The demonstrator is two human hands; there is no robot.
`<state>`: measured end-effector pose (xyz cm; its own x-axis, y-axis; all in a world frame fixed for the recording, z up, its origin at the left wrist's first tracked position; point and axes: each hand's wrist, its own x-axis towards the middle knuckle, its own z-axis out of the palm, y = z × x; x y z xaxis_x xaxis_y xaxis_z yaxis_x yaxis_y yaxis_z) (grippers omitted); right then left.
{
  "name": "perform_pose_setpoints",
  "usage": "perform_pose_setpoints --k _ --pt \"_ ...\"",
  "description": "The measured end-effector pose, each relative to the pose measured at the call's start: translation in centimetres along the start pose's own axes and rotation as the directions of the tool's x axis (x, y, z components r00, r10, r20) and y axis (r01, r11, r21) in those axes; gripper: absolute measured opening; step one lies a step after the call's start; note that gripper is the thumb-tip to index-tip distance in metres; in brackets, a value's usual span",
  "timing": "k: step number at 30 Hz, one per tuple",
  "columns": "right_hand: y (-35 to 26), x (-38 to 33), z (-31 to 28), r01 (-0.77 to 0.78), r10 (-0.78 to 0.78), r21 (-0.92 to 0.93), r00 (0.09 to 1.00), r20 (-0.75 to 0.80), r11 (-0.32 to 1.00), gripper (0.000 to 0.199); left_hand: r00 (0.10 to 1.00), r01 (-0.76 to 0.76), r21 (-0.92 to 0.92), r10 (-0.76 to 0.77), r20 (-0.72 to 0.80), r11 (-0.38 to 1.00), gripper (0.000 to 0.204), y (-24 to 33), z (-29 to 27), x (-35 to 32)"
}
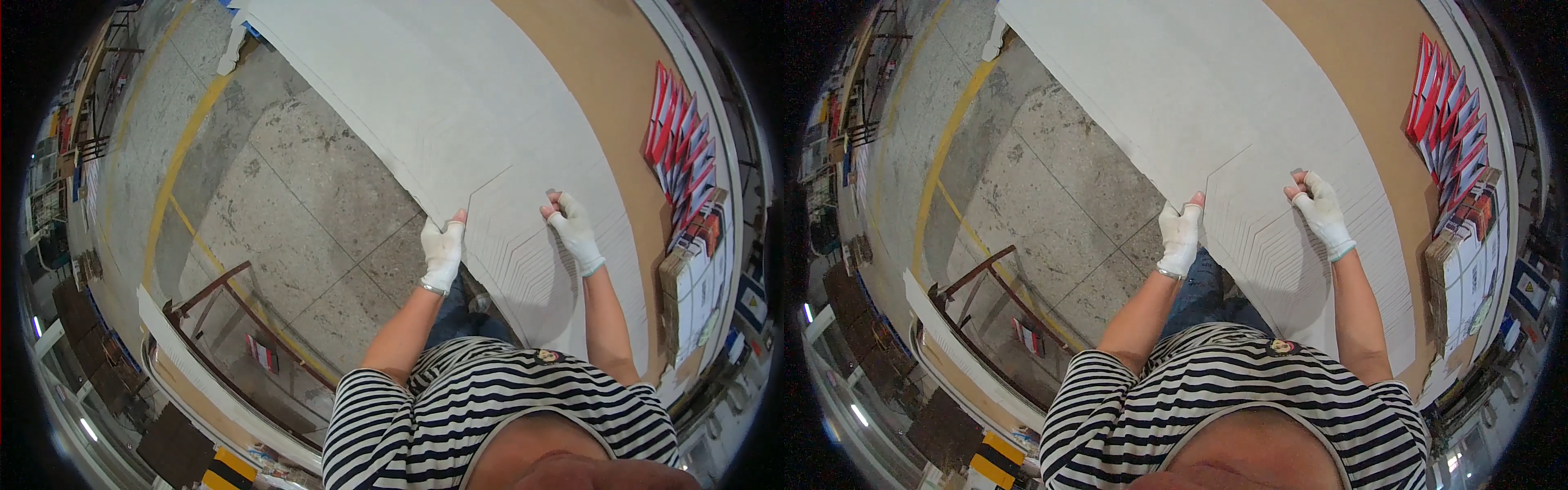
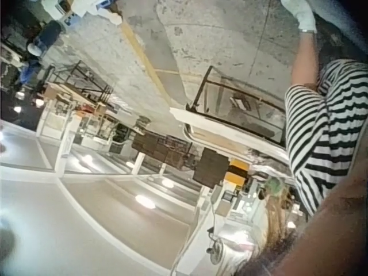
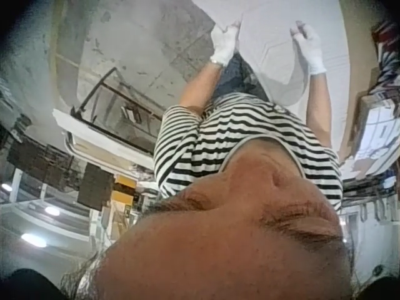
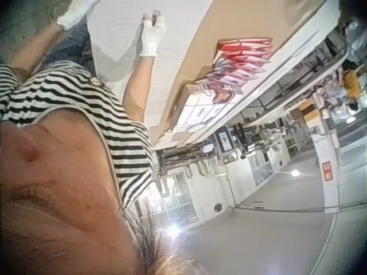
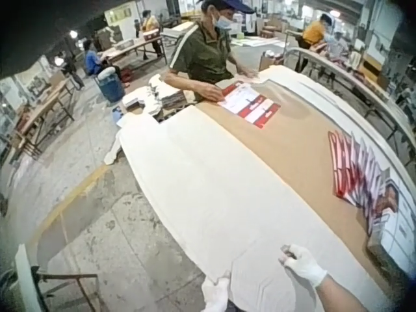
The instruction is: The recorder is separating flat cardboard templates from larger sheets and stacking them on a workbench.
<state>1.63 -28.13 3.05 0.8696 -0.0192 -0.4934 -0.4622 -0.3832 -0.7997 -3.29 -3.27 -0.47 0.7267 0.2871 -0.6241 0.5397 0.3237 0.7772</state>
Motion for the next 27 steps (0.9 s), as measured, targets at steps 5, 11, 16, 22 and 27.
perform_pose_setpoints --k 5,11,16,22,27 --pt "0.6 0.0 -0.3 -0.03 0.03 -0.002 0.999 0.041 1.0 0.017 0.996 -0.072 0.026 0.073 -0.043 0.997 0.037 -0.3 0.5 0.0" --pt "0.1 -0.5 -0.3 -0.049 0.049 -0.014 0.998 0.028 0.999 0.021 0.998 -0.058 0.011 0.058 -0.033 0.998 0.042 -0.7 0.3 0.3" --pt "-0.8 -1.1 -0.5 -0.001 -0.002 -0.109 1.0 -0.026 0.994 0.03 0.998 -0.041 -0.048 0.044 0.054 0.998 0.054 -0.8 0.1 0.0" --pt "0.0 -2.5 -1.3 -0.093 0.087 -0.168 0.995 -0.048 0.981 0.027 0.998 -0.016 -0.028 0.017 0.06 0.999 0.054 -0.7 0.2 0.0" --pt "1.5 -1.5 -0.4 -0.084 0.082 -0.068 0.996 -0.04 0.994 0.024 0.999 -0.018 0.003 0.018 0.039 1.0 0.052 -0.7 0.3 0.0"
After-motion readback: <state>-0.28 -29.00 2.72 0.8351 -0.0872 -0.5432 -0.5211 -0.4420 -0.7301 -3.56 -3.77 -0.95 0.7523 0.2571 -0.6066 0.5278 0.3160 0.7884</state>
